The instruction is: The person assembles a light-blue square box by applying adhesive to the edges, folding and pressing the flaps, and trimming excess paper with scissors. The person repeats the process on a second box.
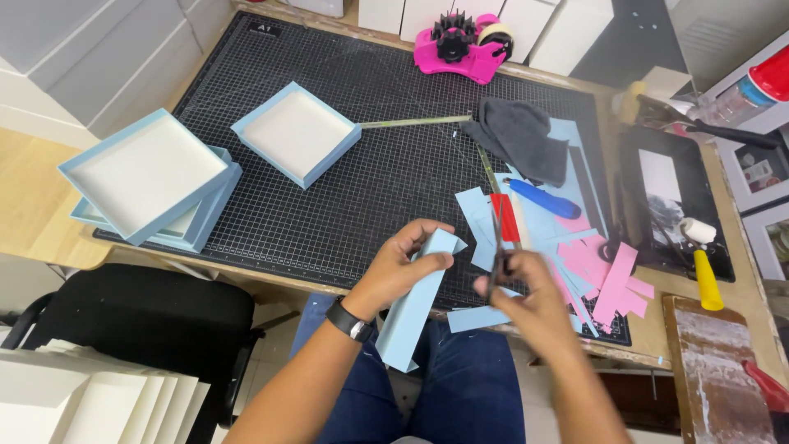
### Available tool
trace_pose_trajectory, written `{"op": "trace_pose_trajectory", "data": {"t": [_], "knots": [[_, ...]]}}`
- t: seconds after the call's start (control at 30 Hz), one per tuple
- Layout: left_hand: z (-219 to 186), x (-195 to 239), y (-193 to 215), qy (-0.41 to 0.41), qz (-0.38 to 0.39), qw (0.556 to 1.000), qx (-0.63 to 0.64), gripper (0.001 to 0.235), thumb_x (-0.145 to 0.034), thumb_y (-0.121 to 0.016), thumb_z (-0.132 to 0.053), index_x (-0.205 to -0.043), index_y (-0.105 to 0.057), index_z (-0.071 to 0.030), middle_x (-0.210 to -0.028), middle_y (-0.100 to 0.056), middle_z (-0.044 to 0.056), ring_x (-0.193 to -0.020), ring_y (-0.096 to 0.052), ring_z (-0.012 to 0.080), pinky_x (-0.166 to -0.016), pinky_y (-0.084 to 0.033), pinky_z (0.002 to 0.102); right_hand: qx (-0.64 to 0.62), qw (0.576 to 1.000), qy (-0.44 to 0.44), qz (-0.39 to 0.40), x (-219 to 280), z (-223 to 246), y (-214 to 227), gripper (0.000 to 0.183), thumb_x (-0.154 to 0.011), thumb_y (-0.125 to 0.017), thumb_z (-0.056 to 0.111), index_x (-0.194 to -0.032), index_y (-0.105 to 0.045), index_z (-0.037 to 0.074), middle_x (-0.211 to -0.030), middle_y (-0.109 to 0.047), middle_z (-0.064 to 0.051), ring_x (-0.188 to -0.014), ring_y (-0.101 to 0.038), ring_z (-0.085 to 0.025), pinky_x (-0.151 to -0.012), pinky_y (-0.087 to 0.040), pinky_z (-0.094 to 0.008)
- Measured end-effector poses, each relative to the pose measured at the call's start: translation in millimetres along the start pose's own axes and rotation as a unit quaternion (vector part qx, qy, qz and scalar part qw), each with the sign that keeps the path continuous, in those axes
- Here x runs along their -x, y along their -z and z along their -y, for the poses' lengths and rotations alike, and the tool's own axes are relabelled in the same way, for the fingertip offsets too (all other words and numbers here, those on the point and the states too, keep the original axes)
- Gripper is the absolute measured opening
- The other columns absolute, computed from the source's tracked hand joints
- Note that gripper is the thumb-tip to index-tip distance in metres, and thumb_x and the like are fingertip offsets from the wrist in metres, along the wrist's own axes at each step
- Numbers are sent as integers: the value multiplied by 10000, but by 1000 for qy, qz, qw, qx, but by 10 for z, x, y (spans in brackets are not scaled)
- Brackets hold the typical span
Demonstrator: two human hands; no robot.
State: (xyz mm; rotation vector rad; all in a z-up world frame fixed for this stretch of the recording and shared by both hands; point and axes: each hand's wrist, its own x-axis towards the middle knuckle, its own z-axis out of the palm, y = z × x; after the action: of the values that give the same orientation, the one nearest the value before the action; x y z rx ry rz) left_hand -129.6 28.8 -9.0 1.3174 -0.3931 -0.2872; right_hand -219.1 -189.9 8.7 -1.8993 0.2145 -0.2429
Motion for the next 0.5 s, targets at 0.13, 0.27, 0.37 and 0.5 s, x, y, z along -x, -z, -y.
{"op": "trace_pose_trajectory", "data": {"t": [0.13, 0.27, 0.37, 0.5], "knots": [[-135, -41, -87, 6, 17, 1000, -1, 450, -812, -805, -175, -1251, -726, -110, -1010, -711, 114, -951, -616, 225, -822, -498, 339, 142, 987, 76, 9, -79, 253, 405, 307, -688, -950, 123, -835, -709, 2, -814, -611, -108, -755, -676, -247, -541, -616, -326], [-178, -68, -148, 34, 32, 999, -11, 445, -804, -784, -167, -1241, -730, -103, -997, -703, 116, -927, -607, 209, -785, -499, 315, 355, 930, 35, 92, -79, 586, 555, 335, -604, -915, 232, -820, -699, 94, -708, -608, -81, -617, -620, -284, -584, -530, -422], [-208, -74, -168, 50, 44, 998, -12, 449, -803, -777, -165, -1245, -728, -104, -984, -692, 110, -904, -599, 193, -751, -509, 299, 422, 896, 7, 137, -89, 575, 585, 361, -637, -868, 302, -870, -667, 112, -829, -694, -67, -750, -682, -318, -687, -553, -464], [-194, -95, -182, 55, 50, 997, -16, 442, -810, -769, -158, -1244, -723, -92, -972, -683, 115, -906, -599, 199, -741, -503, 296, 405, 902, 8, 149, -119, 502, 564, 341, -652, -859, 284, -858, -642, 120, -853, -723, -50, -799, -712, -334, -721, -565, -472]]}}
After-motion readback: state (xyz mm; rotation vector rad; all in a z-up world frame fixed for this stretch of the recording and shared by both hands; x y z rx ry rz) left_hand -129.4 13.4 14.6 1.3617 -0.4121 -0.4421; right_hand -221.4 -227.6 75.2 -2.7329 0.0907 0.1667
